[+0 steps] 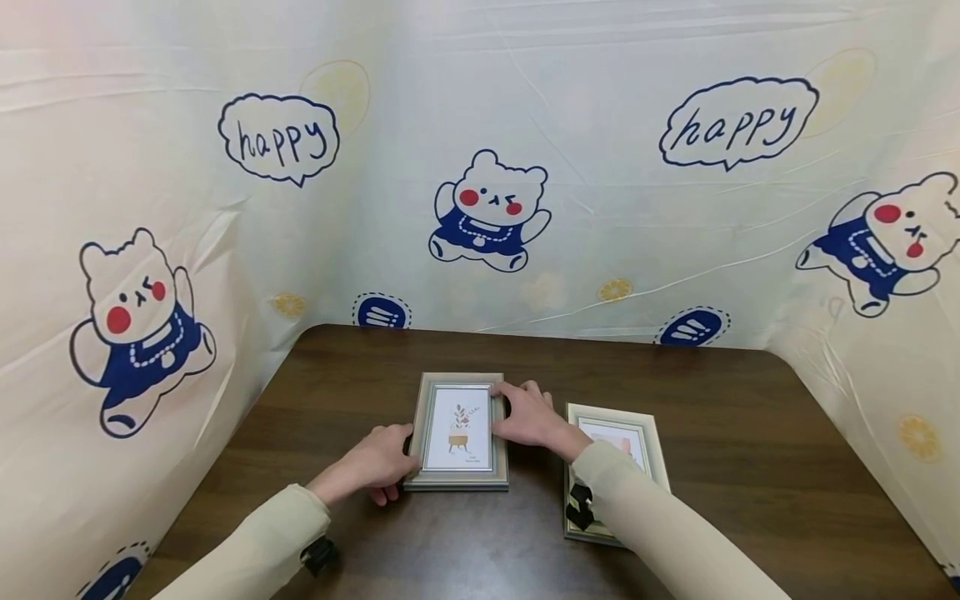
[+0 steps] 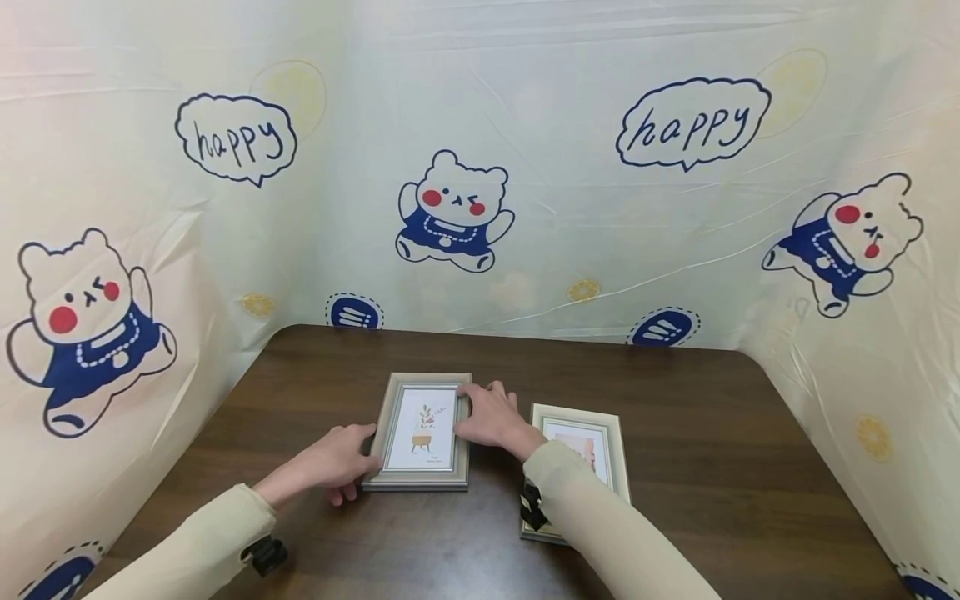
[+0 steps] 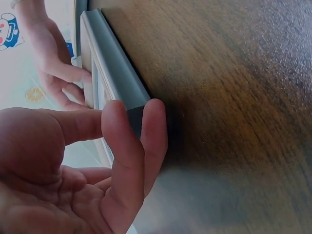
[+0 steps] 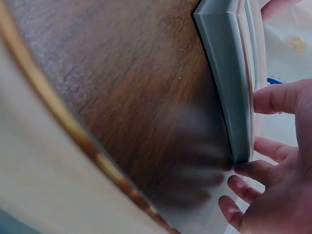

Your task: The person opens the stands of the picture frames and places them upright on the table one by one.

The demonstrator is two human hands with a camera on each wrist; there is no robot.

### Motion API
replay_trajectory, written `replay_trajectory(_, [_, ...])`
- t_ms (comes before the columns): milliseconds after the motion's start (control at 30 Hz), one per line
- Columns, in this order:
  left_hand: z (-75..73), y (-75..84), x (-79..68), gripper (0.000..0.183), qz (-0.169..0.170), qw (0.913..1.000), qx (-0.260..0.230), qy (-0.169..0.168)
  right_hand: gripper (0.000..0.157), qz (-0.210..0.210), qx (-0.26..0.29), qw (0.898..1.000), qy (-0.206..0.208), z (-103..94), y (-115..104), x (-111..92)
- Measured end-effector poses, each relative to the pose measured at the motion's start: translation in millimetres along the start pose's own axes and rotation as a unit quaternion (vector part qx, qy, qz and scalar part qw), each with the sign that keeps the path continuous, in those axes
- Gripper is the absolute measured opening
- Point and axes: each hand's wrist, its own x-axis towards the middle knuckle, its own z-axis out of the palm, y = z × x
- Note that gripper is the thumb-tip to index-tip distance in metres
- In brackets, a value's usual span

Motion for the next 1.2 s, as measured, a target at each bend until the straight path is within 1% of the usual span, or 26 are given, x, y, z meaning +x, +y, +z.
replay_trajectory(233, [0.9, 1.8, 0.9, 0.068, 0.011, 0.9992, 0.033, 0.019, 0.054, -0.002, 0.007, 1.000, 0.004, -1.7, -0.7, -1.6])
replay_trajectory(367, [0.3, 1.1, 0.5, 0.066, 0.017, 0.9987, 0.041, 0.026, 0.053, -0.005, 0.008, 1.000, 0.005, -1.4, -1.0, -1.8])
replay_trajectory(533, [-1.0, 1.2, 1.7, 0.069, 0.016, 0.9983, 0.048, 0.030, 0.053, -0.005, 0.011, 1.000, 0.010, -0.1, 1.2, -0.7])
replay_trajectory(667, [-1.2, 1.2, 1.4, 0.070, 0.020, 0.9987, 0.033, 0.034, 0.054, -0.004, 0.013, 1.000, 0.013, 0.6, 2.7, 0.3])
replay_trajectory(900, [-2.7, 1.1, 0.1, 0.071, 0.017, 0.9992, -0.008, 0.035, 0.057, -0.005, 0.010, 1.000, 0.019, -0.9, 2.5, 0.2])
replay_trajectory(1033, [-2.3, -0.1, 0.3, 0.071, 0.020, 0.9991, -0.010, 0.037, 0.058, -0.003, 0.009, 1.000, 0.018, -1.6, 0.8, -1.9])
replay_trajectory(1200, [-0.4, -2.1, 1.3, 0.071, 0.020, 0.9987, -0.020, 0.042, 0.058, -0.001, 0.015, 1.000, 0.028, -2.2, -1.3, -4.2])
